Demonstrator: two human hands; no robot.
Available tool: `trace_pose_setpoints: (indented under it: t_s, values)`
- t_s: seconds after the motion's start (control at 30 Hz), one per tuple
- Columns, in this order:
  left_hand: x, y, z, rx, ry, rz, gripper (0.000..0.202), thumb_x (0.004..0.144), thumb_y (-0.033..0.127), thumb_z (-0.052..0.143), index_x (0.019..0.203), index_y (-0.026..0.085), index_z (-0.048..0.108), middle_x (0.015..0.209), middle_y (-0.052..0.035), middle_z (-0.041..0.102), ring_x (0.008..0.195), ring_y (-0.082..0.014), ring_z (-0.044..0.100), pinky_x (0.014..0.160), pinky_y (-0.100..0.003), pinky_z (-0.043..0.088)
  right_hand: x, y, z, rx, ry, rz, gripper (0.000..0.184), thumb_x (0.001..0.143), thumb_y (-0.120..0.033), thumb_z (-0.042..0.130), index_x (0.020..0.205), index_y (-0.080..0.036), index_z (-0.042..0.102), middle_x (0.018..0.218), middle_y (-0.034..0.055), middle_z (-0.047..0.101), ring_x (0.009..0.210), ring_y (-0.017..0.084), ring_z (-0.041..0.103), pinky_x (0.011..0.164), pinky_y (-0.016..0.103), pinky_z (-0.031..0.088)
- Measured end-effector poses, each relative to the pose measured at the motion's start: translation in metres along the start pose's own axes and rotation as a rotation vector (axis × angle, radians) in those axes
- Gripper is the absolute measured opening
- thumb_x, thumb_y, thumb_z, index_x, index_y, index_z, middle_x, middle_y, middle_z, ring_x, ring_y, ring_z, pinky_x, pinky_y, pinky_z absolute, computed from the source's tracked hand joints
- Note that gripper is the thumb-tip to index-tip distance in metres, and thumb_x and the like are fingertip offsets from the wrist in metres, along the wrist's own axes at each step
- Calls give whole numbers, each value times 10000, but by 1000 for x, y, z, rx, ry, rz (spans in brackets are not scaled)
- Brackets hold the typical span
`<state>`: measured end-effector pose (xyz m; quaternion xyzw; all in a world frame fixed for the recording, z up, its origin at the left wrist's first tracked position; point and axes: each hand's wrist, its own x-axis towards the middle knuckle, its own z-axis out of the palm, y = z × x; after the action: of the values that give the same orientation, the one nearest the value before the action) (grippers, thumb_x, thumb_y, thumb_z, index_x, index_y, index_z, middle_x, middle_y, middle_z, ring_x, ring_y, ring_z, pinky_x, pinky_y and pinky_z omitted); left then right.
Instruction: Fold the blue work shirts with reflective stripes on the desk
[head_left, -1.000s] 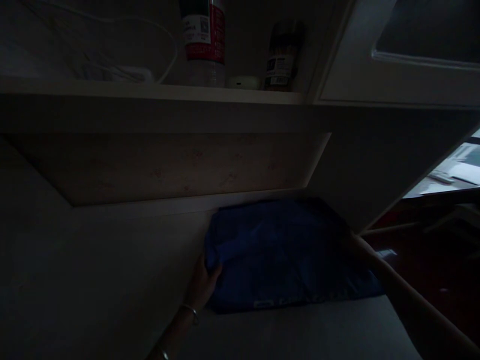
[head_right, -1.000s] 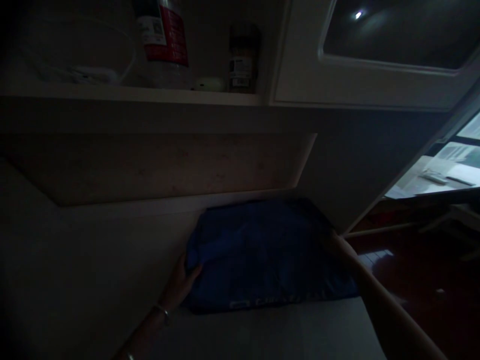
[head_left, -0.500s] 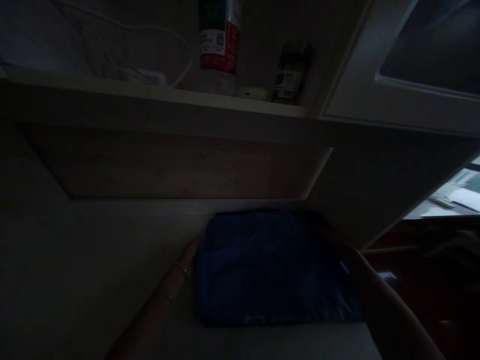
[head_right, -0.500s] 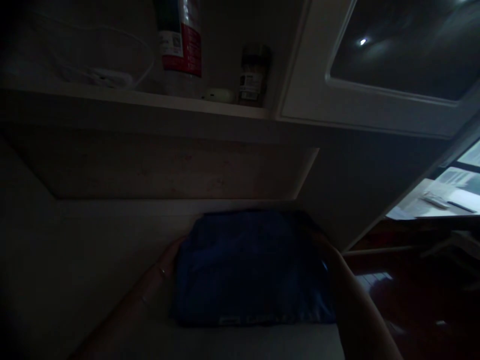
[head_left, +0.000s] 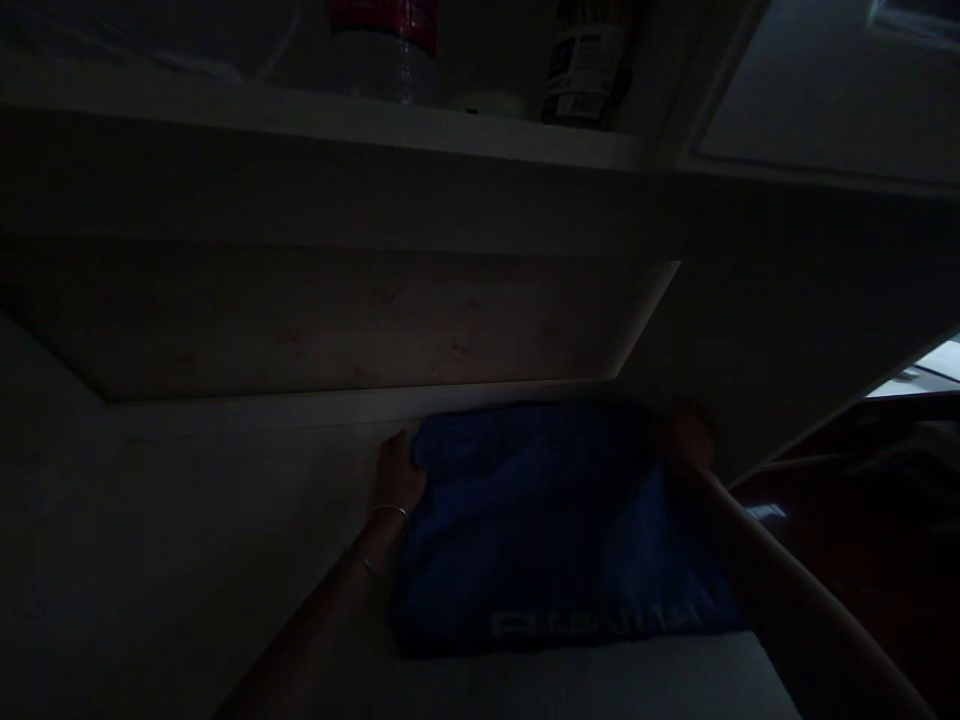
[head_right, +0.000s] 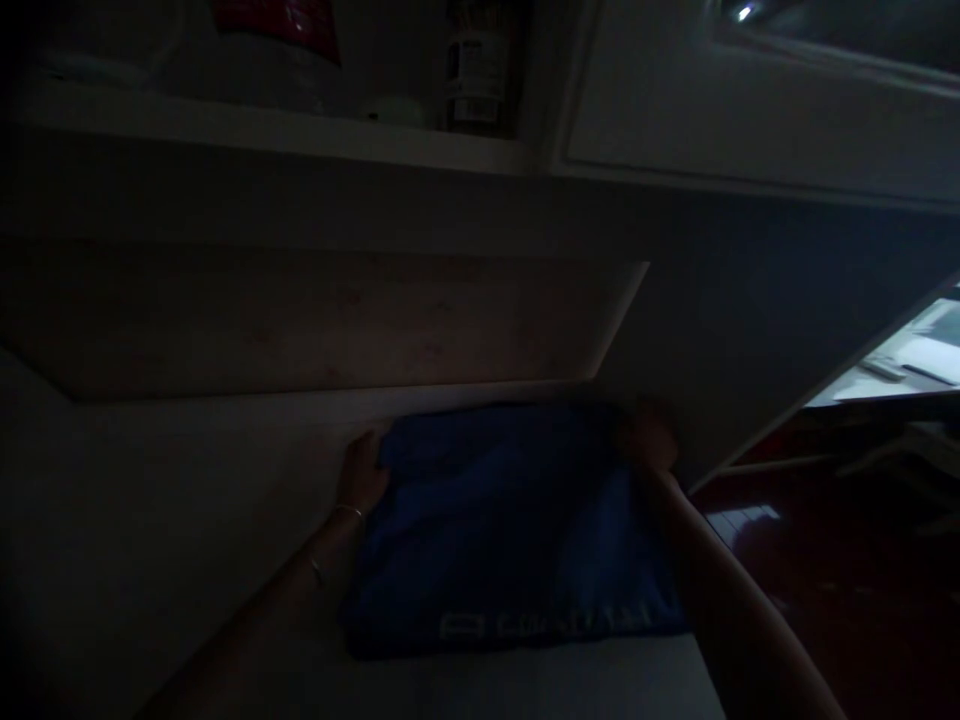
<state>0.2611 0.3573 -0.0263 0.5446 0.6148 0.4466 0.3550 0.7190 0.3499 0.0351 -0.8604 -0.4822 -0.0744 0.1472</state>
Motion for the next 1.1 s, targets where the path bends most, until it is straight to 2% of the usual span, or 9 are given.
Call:
trace_pose_setpoints:
  t_s: [0.1,0.17,0.3,0.5,0.67,0.8,0.9,1.0,1.1]
  values:
    - [-14,16,11,398,-67,403,586,841,179,516,1422,190,438,1558,-122,338,1444,-288,269,1215,-454,162,-17,-24,16,-85,60,-294,533,974,-408,250,1464,-236,370,1532,110,359,1362,340,351,1100,567,281]
    - [-17,16,23,586,-213,543,499,907,311,459,1401,245,479,1560,-83,353,1447,-298,261,1212,-514,100,-27,-29,34,-162,-50,-422,520,979,-430,238,1451,-286,402,1557,62,334,1410,330,275,1122,629,180]
    - [-5,-9,34,719,-417,364,651,896,589,400,1437,229,437,1574,-114,317,1461,-331,228,1188,-541,114,-33,-9,70,-198,-332,-319,540,961,-449,259,1470,-315,378,1564,71,324,1415,362,273,1080,707,164]
    - [9,-26,26,727,-431,203,869,823,747,365,1488,188,338,1594,-199,199,1466,-367,196,1152,-627,96,-28,3,93,-122,-290,-241,651,950,-515,220,1527,-216,258,1570,155,277,1430,358,245,1125,652,105]
    - [-43,-1,22,743,-414,421,841,822,726,417,1500,239,314,1607,-159,184,1468,-401,155,1128,-695,-44,-28,4,107,-116,-182,-211,763,952,-560,160,1546,-85,103,1578,203,221,1440,335,213,1152,603,76]
    - [-110,-3,16,617,-620,623,673,870,675,398,1473,386,323,1612,-36,217,1473,-328,195,1163,-665,-33,-32,-1,100,-165,-161,-226,749,957,-532,175,1528,-47,174,1564,220,251,1430,346,230,1144,601,125]
    - [-143,-13,9,623,-579,581,664,887,636,413,1484,369,298,1601,-50,245,1465,-321,223,1174,-668,34,-53,-25,76,-215,-107,-271,702,961,-468,202,1521,-45,208,1579,206,219,1445,348,182,1136,641,86]
    - [-159,-19,3,649,-502,546,674,888,621,433,1492,367,275,1595,-48,252,1455,-329,250,1164,-676,142,-104,-49,48,-223,-105,-356,657,959,-485,210,1538,-175,223,1611,115,162,1470,339,96,1101,718,39]
    - [-168,-21,1,650,-458,541,660,890,590,462,1486,361,294,1598,-43,239,1449,-346,257,1150,-684,191,-165,-48,35,-189,-202,-381,626,950,-531,202,1540,-323,198,1623,27,127,1479,339,51,1057,778,29]
